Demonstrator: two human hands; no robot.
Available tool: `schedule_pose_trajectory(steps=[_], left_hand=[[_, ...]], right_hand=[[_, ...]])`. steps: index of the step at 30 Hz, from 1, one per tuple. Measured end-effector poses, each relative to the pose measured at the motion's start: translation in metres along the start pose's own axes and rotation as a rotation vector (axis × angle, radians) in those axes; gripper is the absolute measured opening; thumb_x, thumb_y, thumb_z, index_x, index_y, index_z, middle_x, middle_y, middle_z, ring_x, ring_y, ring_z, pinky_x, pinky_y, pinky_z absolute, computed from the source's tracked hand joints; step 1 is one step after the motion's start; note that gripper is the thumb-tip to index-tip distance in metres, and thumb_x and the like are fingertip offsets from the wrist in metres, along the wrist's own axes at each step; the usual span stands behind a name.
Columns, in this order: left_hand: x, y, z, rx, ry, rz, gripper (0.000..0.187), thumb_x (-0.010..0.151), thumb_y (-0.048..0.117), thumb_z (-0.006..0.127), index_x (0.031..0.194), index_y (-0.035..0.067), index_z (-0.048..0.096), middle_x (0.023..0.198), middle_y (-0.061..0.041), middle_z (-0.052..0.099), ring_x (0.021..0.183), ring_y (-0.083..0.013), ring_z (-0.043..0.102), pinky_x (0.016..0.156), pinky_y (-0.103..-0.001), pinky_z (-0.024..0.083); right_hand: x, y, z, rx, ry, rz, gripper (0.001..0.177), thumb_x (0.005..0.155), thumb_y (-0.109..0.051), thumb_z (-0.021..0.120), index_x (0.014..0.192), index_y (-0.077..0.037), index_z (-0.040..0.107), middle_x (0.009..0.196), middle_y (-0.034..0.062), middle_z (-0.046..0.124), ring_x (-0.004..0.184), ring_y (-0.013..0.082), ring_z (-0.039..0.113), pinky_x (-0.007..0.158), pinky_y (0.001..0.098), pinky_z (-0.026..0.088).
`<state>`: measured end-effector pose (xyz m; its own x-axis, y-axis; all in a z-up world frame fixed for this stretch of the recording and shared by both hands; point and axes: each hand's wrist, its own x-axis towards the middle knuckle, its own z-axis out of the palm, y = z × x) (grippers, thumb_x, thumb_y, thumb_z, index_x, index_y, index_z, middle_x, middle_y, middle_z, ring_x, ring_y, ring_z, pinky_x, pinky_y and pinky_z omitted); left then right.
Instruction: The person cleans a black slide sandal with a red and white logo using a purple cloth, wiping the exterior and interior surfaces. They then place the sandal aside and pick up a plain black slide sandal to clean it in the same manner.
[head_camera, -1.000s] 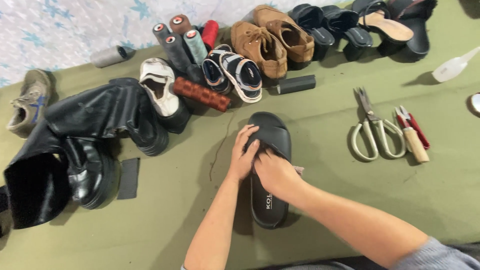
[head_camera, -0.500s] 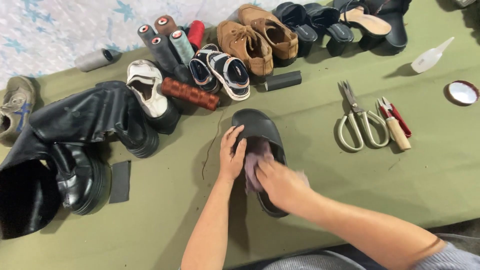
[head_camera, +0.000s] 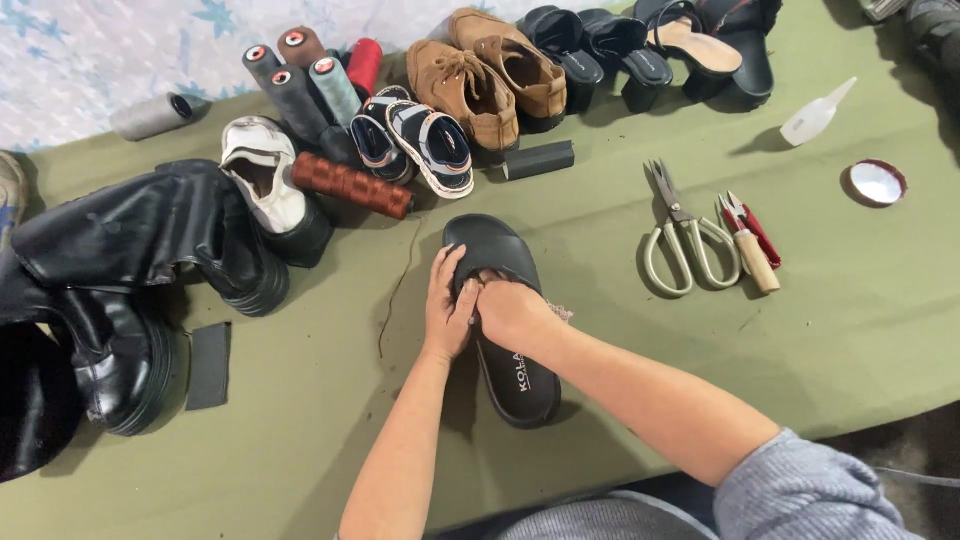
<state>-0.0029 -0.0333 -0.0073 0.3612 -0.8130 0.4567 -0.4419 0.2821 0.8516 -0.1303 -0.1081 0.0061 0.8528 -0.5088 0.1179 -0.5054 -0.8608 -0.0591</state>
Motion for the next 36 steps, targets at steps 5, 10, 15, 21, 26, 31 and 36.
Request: schedule_pose_trajectory(steps=[5,10,15,21,26,31,36], left_hand=[[0.002,0.000,-0.007,0.005,-0.034,-0.011,0.056,0.104,0.044,0.053,0.151,0.015,0.050,0.152,-0.019,0.047,0.148,-0.0431,0.037,0.122,-0.058,0.026],[0.003,-0.005,-0.009,-0.014,-0.033,0.000,0.059,0.096,0.035,0.070,0.149,0.015,0.054,0.148,-0.017,0.050,0.146,-0.0392,0.042,0.122,-0.055,0.029],[0.003,-0.001,-0.010,-0.044,-0.034,-0.014,0.053,0.102,0.037,0.061,0.150,0.016,0.053,0.148,-0.018,0.049,0.148,-0.0415,0.039,0.122,-0.055,0.027],[0.002,0.000,-0.010,0.062,-0.021,0.005,0.055,0.100,0.043,0.062,0.148,0.017,0.055,0.146,-0.015,0.054,0.146,-0.0392,0.042,0.123,-0.054,0.027],[-0.001,0.001,-0.009,0.076,0.000,-0.030,0.061,0.096,0.049,0.067,0.149,0.021,0.055,0.147,-0.010,0.056,0.146,-0.0330,0.043,0.123,-0.052,0.028],[0.001,-0.011,-0.008,0.058,-0.050,-0.002,0.062,0.096,0.044,0.063,0.152,0.021,0.052,0.152,-0.010,0.051,0.149,-0.0355,0.038,0.125,-0.055,0.023],[0.001,-0.005,-0.005,0.156,-0.062,0.026,0.067,0.091,0.038,0.064,0.153,0.019,0.050,0.149,-0.015,0.049,0.148,-0.0386,0.036,0.127,-0.055,0.020]], right_hand=[[-0.062,-0.033,-0.086,-0.163,0.054,-0.099,0.020,0.081,-0.016,0.053,0.100,-0.013,0.057,0.097,0.0067,0.053,0.088,0.0293,0.059,0.062,0.0399,0.051],[-0.062,-0.024,-0.076,-0.256,0.131,-0.229,0.015,0.086,-0.016,0.051,0.100,-0.012,0.057,0.093,0.0089,0.052,0.086,0.0313,0.056,0.063,0.0401,0.048],[0.005,-0.005,0.023,-0.382,0.242,-0.094,0.004,0.084,-0.018,0.054,0.086,-0.016,0.056,0.080,-0.0012,0.052,0.073,0.0170,0.058,0.048,0.0300,0.045],[-0.022,-0.017,-0.014,-0.542,0.206,-0.072,0.005,0.083,-0.017,0.054,0.085,-0.019,0.058,0.074,-0.0004,0.055,0.068,0.0188,0.059,0.051,0.0332,0.044],[-0.083,-0.037,-0.070,-0.709,0.104,-0.131,0.013,0.082,-0.015,0.057,0.092,-0.012,0.064,0.080,0.0145,0.064,0.080,0.0360,0.064,0.069,0.0424,0.048],[-0.082,-0.038,-0.081,-0.643,-0.102,-0.354,0.018,0.085,-0.012,0.059,0.091,-0.007,0.075,0.090,0.0154,0.072,0.095,0.0416,0.060,0.075,0.0491,0.042],[-0.025,0.002,-0.054,-0.762,0.063,-0.338,0.010,0.082,-0.006,0.058,0.079,-0.006,0.067,0.075,0.0149,0.059,0.077,0.0344,0.051,0.064,0.0443,0.036]])
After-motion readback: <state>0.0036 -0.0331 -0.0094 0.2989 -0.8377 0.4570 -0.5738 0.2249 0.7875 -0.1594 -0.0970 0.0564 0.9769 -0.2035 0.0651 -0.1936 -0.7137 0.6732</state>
